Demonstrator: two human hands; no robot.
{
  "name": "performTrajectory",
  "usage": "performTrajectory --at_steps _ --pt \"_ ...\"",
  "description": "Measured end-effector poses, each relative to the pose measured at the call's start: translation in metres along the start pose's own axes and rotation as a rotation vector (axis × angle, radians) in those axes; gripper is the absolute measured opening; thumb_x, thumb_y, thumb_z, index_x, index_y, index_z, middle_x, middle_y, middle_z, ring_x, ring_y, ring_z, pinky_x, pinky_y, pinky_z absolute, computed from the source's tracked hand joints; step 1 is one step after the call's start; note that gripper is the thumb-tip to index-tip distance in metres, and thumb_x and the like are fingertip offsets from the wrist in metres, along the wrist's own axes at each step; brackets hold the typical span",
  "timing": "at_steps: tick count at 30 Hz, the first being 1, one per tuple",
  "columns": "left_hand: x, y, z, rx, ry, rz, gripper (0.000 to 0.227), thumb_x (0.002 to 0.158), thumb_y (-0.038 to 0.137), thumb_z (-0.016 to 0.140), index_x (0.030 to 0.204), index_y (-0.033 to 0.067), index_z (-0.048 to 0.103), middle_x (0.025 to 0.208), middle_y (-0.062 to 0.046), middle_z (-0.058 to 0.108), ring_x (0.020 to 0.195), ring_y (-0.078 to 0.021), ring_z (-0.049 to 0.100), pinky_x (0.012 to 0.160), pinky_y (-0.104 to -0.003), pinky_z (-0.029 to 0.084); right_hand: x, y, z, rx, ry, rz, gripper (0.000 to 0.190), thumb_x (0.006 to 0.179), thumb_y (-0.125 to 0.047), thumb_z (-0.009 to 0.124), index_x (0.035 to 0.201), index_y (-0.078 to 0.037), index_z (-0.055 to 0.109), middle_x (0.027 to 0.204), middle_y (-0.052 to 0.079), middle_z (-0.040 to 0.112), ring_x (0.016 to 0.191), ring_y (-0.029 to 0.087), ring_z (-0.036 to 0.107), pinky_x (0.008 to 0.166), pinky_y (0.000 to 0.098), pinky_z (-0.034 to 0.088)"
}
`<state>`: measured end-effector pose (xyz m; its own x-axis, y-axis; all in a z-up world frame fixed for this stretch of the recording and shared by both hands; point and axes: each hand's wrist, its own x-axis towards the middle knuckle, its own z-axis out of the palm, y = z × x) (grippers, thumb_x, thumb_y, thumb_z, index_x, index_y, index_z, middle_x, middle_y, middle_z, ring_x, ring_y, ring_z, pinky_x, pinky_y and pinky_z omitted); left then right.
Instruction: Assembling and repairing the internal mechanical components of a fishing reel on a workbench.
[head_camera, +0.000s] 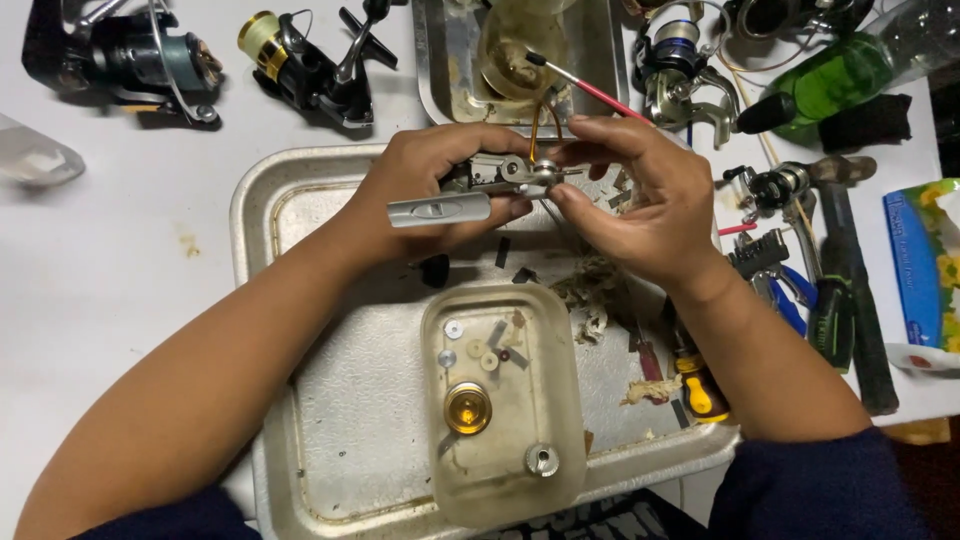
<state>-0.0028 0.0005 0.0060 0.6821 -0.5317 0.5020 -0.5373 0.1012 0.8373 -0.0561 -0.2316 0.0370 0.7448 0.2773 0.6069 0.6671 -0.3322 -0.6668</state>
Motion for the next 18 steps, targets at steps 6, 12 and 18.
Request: performTrajectory --at_steps 6,12,18 --pt "0.000 0.005 0.001 -0.013 -0.021 -0.022 0.039 0.088 0.014 0.083 0.124 0.0067 0.068 0.103 -0.020 0.074 0.101 -0.0355 0.074 0.091 -0.046 0.056 0.002 -0.004 0.000 -0.076 -0.019 -0.033 0.046 0.084 0.012 0.085 0.123 0.017 0.062 0.107 0.036 0.068 0.094 0.044 0.073 0.080 0.0467 0.061" --pt "-0.001 0.000 -0.001 -0.027 -0.028 -0.041 0.047 0.089 0.016 0.084 0.131 0.0082 0.064 0.108 -0.017 0.075 0.105 -0.0340 0.074 0.095 -0.048 0.056 -0.001 -0.006 0.000 -0.111 0.019 -0.014 0.044 0.086 0.010 0.087 0.123 0.016 0.064 0.108 0.031 0.065 0.097 0.043 0.073 0.082 0.0456 0.062" --pt "-0.003 -0.001 -0.002 0.158 -0.082 -0.018 0.050 0.094 0.026 0.084 0.135 0.0151 0.058 0.133 -0.007 0.069 0.119 -0.0213 0.072 0.102 -0.032 0.056 -0.006 -0.002 -0.017 -0.189 -0.203 -0.053 0.068 0.098 0.005 0.086 0.147 0.010 0.040 0.140 0.035 0.054 0.116 0.041 0.072 0.105 0.0423 0.065"
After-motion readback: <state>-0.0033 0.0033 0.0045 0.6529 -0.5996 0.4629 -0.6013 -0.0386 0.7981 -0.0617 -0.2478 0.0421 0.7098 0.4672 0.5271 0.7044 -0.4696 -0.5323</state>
